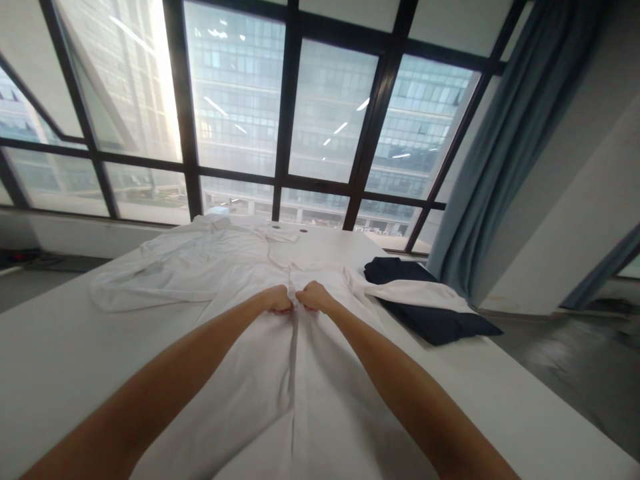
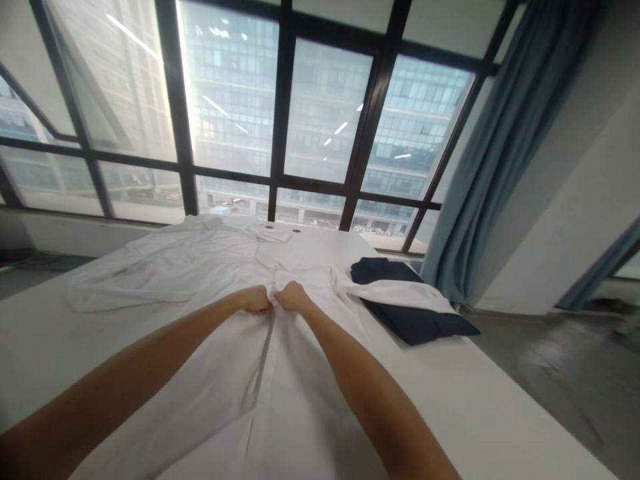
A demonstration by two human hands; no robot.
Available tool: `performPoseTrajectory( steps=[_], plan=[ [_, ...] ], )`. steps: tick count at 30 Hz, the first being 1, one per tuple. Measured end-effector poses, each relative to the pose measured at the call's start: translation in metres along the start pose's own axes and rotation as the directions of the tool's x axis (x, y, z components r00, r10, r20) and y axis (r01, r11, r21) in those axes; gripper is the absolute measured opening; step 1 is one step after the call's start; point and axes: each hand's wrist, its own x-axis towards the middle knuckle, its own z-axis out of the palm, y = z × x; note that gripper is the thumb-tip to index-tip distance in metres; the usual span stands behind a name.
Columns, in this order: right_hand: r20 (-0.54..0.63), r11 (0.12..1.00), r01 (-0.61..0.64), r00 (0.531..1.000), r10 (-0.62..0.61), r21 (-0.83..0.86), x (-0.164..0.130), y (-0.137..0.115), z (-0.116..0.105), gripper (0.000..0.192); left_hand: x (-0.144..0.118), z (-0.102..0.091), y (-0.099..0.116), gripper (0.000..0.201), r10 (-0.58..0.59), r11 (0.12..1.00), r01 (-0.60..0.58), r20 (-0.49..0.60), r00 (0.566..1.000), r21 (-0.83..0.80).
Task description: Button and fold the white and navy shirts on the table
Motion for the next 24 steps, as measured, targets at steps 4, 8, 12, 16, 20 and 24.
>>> performPoseTrajectory(
  steps=[4, 8, 12, 16, 20, 24],
  plan=[
    [0.053, 0.916, -0.005, 0.998, -0.018, 0.401, 0.000, 0.009, 0.011, 0.021, -0.010, 0.005, -0.001, 0.031, -0.039, 0.991, 0.040, 0.005, 0.999, -0.129],
    [0.010, 0.790, 0.037, 0.998, -0.055, 0.612, -0.011, 0.020, 0.027, 0.019, -0.027, 0.012, -0.001, 0.031, -0.041, 0.955, 0.018, -0.072, 0.997, -0.295],
    [-0.064, 0.700, 0.086, 0.996, -0.057, 0.709, -0.019, 0.027, 0.039, 0.014, -0.037, 0.018, -0.003, 0.028, -0.037, 0.854, -0.051, -0.160, 0.986, -0.517],
    [-0.088, 0.665, 0.143, 0.989, -0.116, 0.733, -0.020, 0.030, 0.042, 0.011, -0.035, 0.024, -0.005, 0.027, -0.039, 0.828, -0.088, -0.214, 0.976, -0.554],
    [-0.100, 0.665, 0.168, 0.985, -0.140, 0.728, -0.019, 0.031, 0.045, 0.012, -0.028, 0.028, -0.008, 0.028, -0.044, 0.856, -0.113, -0.288, 0.957, -0.504],
    [-0.090, 0.620, 0.138, 0.990, -0.107, 0.773, -0.020, 0.029, 0.044, 0.015, -0.024, 0.031, -0.011, 0.031, 0.001, 0.890, -0.153, -0.333, 0.943, -0.430]
  ],
)
